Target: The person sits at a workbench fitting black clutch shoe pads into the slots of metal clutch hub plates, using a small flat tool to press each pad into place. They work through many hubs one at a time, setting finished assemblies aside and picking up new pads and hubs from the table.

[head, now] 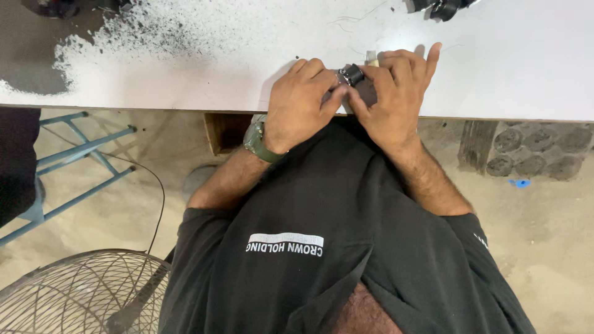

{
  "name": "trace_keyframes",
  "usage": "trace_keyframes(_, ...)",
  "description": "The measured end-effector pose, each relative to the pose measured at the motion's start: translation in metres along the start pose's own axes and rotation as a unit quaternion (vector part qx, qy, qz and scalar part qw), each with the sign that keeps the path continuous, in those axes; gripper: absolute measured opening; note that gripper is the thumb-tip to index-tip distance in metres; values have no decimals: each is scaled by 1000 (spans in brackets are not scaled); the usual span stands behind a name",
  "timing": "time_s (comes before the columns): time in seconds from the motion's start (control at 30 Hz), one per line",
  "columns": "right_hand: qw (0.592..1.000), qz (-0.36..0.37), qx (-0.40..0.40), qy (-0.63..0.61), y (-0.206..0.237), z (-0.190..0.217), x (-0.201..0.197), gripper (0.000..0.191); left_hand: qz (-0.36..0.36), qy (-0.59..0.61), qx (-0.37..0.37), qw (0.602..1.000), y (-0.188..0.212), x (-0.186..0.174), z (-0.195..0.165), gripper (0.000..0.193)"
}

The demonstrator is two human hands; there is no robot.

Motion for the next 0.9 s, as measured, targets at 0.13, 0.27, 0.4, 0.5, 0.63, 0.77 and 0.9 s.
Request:
trace_keyframes(0.13,1000,0,3,-4,5,0,-4,40,20,-25,18,999,3,2,5,14)
trace_keyframes(0.27,998,-53,-6,-40,14,1,-15,33,11,-14,12,1000,9,-1,4,22)
trace_keyframes(0.4,988,-72,-43,-130,22,5,-13,35,-13,-12,2,1000,13,3,1,22)
trace_keyframes(0.5,988,-45,-32,-144,23,7,-5,36,-43,-11,17,999,17,7,0,21)
trace_keyframes(0.63,989,-51,-46,-129,19,8,1,33,-81,-15,33,996,21,9,1,24)
trace_keyframes(0.77,990,-48,-40,-128,17,10,2,33,-95,-16,57,994,23,12,4,27)
trace_keyframes(0.9,990,-61,-42,-120,17,10,5,32,-103,-23,105,989,23,14,10,26)
Point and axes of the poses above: each hand's wrist, its own y-axis away from the middle knuckle, its own x-axis out of the palm, z = x × y, the point moved 2 cm from there along -y, towards the middle knuckle, and after that the axes turned 10 degrees about -z, right-handed, at the moved point
